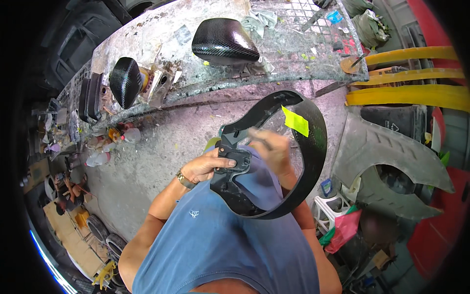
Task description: The person handles a carbon fiber steering wheel frame and a plastic trim piece, fitting the trim into the frame by hand and using a small brush to apply a substance to the interior edges.
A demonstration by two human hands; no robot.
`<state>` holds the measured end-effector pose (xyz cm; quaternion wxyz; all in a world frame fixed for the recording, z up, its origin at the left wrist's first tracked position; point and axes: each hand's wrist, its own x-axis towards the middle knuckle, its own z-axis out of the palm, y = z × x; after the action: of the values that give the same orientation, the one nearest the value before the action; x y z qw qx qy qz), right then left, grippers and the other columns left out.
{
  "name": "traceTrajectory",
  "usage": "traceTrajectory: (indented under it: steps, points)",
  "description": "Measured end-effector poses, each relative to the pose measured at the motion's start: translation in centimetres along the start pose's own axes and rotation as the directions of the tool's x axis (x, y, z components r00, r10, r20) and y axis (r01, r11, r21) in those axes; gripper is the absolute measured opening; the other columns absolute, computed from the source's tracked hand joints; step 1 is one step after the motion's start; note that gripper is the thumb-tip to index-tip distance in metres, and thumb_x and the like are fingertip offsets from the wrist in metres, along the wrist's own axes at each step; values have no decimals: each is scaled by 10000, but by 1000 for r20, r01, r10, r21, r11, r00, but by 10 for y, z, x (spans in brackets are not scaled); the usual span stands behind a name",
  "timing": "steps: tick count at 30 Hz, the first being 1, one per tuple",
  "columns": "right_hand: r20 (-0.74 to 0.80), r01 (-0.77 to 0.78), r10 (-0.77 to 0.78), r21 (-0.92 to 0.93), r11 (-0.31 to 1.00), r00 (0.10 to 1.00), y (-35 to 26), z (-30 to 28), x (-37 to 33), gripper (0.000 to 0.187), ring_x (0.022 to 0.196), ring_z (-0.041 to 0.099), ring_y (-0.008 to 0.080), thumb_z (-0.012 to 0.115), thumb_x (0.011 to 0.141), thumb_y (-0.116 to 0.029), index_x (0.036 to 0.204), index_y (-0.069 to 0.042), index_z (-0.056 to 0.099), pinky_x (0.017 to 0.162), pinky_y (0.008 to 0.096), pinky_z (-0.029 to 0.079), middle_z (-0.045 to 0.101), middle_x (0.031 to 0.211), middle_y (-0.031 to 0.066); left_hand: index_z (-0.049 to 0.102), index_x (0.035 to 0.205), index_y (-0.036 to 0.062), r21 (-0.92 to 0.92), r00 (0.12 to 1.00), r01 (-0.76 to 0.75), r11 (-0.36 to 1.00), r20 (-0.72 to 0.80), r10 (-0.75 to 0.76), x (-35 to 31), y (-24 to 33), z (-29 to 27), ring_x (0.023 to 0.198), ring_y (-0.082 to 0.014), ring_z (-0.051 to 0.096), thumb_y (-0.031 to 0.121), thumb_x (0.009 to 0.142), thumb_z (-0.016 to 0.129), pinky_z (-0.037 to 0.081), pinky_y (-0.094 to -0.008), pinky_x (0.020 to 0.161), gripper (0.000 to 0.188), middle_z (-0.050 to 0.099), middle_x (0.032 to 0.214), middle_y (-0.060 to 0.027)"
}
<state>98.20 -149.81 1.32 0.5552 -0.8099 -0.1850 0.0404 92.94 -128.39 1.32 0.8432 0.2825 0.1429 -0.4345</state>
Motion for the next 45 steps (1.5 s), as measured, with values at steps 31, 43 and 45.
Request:
traceTrajectory:
  steps: [31, 43, 45]
  points:
    - [-171, -266, 367, 430, 863, 915, -18, -38, 10, 221, 638, 567, 55, 683, 830, 34, 1046, -8, 696, 592, 203, 463, 667, 832, 27, 501, 1315, 15, 153, 999, -53, 987, 17, 51, 18, 7, 16, 1039, -111, 610, 92, 923, 636, 508, -269, 899, 421, 624, 1192, -54]
    - [75, -18, 10, 99, 995, 997, 5, -13, -3, 251, 825, 702, 149, 709, 784, 58, 1021, -23, 707, 709, 269, 544, 728, 900, 111, 529, 1284, 8, 189, 997, -42, 981, 68, 30, 16, 5, 12, 1046, -111, 605, 114, 923, 647, 503, -271, 902, 395, 633, 1163, -55]
    - [-40, -68, 73, 116, 991, 997, 1, -17, 2, 251, 826, 705, 156, 709, 778, 58, 1017, -20, 710, 716, 270, 545, 727, 890, 113, 533, 1281, 17, 135, 998, -36, 990, 54, 29, 16, 3, 12, 1035, -112, 615, 110, 923, 647, 513, -262, 888, 387, 639, 1150, -45]
